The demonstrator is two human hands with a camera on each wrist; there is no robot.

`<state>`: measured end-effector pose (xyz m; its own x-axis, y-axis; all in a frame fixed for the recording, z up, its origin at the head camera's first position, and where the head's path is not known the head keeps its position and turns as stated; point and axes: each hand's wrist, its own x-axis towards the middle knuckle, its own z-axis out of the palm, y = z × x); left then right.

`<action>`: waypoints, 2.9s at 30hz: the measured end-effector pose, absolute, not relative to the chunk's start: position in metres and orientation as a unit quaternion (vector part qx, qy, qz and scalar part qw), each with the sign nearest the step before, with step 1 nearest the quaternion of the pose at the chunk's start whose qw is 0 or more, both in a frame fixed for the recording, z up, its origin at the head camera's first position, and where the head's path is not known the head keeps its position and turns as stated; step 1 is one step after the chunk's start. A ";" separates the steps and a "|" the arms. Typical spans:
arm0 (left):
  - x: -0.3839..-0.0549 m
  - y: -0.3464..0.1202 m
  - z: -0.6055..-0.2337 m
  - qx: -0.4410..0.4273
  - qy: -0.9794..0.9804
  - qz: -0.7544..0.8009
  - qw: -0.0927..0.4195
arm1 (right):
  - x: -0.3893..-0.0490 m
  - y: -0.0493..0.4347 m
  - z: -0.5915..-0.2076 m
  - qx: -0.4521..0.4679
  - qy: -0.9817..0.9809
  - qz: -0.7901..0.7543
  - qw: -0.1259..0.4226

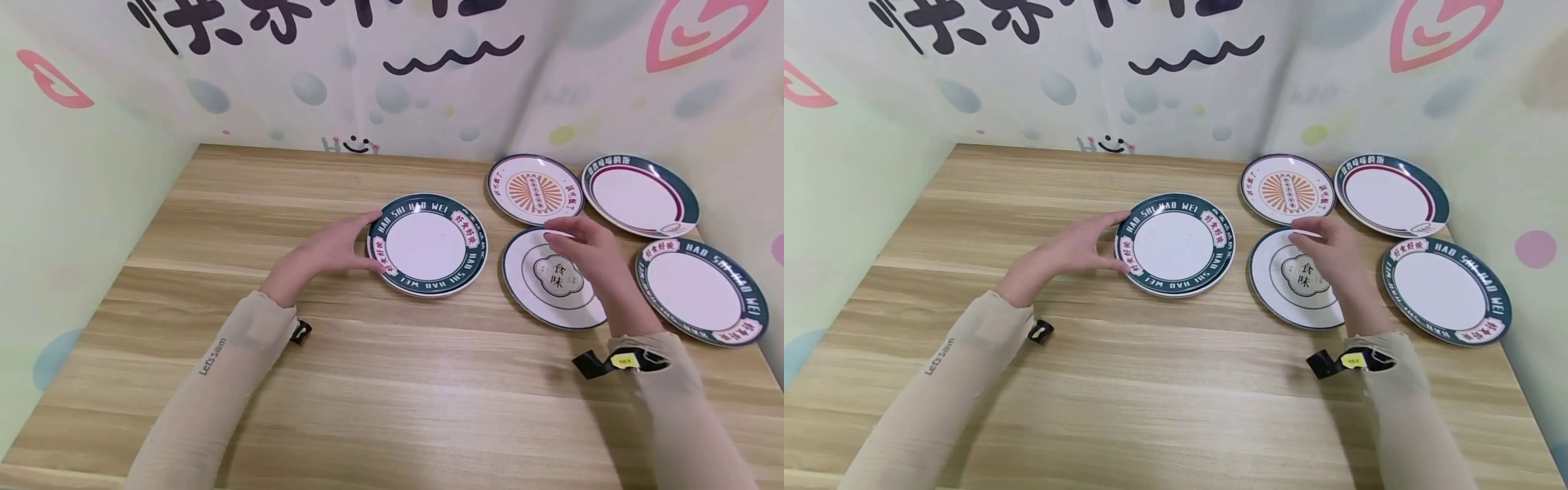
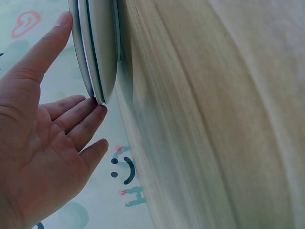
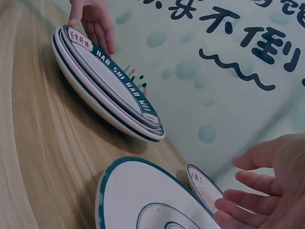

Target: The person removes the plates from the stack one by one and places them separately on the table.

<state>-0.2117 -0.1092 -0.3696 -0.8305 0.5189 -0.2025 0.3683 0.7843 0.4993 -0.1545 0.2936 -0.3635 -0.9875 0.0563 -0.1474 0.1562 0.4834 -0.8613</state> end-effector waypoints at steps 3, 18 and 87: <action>-0.212 -0.109 -0.370 0.240 0.929 0.228 0.167 | -0.158 0.282 -0.364 0.037 0.864 -0.500 0.045; -0.211 -0.108 -0.369 0.234 0.931 0.222 0.169 | -0.172 0.229 -0.368 -0.029 0.839 -0.530 0.122; -0.213 -0.093 -0.364 0.030 0.920 0.354 0.167 | -0.171 0.208 -0.377 -0.145 0.915 -0.334 0.173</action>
